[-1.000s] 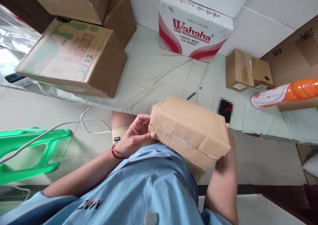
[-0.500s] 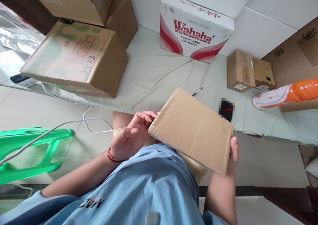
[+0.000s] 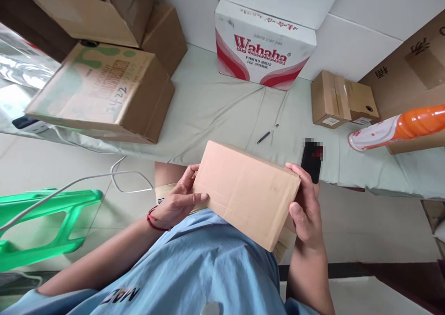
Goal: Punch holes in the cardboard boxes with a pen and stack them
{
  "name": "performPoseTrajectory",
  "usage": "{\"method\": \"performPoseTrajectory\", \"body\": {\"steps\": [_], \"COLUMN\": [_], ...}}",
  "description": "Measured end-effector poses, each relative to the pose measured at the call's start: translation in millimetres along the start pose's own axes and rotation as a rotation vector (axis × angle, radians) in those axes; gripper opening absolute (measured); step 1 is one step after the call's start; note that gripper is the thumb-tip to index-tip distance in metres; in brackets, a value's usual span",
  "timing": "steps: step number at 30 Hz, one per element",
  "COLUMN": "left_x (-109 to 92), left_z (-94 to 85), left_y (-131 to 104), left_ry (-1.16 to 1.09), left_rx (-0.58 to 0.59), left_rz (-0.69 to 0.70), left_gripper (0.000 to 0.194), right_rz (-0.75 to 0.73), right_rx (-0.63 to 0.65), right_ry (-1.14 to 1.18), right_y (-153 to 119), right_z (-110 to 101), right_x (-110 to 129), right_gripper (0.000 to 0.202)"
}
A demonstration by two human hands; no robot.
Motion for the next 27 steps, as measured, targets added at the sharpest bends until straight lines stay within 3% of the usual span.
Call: {"method": "performPoseTrajectory", "body": {"steps": [5, 12, 15, 20, 24, 27], "left_x": [16.2, 22.9, 20.0, 13.3, 4.3, -0.2], "left_z": [-14.0, -16.8, -15.4, -10.9, -2.5, 1.5], "left_y": [3.7, 4.3, 3.6, 1.3, -5.5, -10.5], "left_ry": [-0.029, -0.03, 0.01, 0.142, 0.386, 0.569], "left_rx": [0.024, -0.061, -0.099, -0.085, -0.054, -0.009], "left_rz": [0.025, 0.048, 0.118, 0.302, 0.516, 0.615], "left_gripper": [0.062, 0.072, 0.073, 0.058, 0.039, 0.037], "right_rz": [-0.131, -0.01, -0.053, -0.062, 0.099, 0.231], "right_rx": [0.096, 0.025, 0.032, -0.003, -0.128, -0.102], "right_ry": [-0.156, -0.006, 0.011, 0.002, 0.146, 0.204], "right_y": [4.0, 1.4, 1.3, -1.0, -6.9, -12.1], "right_z": [5.2, 25.3, 27.3, 8.8, -18.3, -25.8], "right_x": [17.6, 19.1, 18.3, 6.5, -12.4, -20.4], "right_gripper": [0.07, 0.087, 0.074, 0.052, 0.044, 0.051]}}
Point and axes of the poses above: each hand's wrist, its own y-axis towards the middle knuckle, its own z-axis out of the palm, x = y × z, the point moved 4 cm from there along y, towards the middle knuckle, and after that the axes turned 2 degrees about -y, right-handed, at the moved point
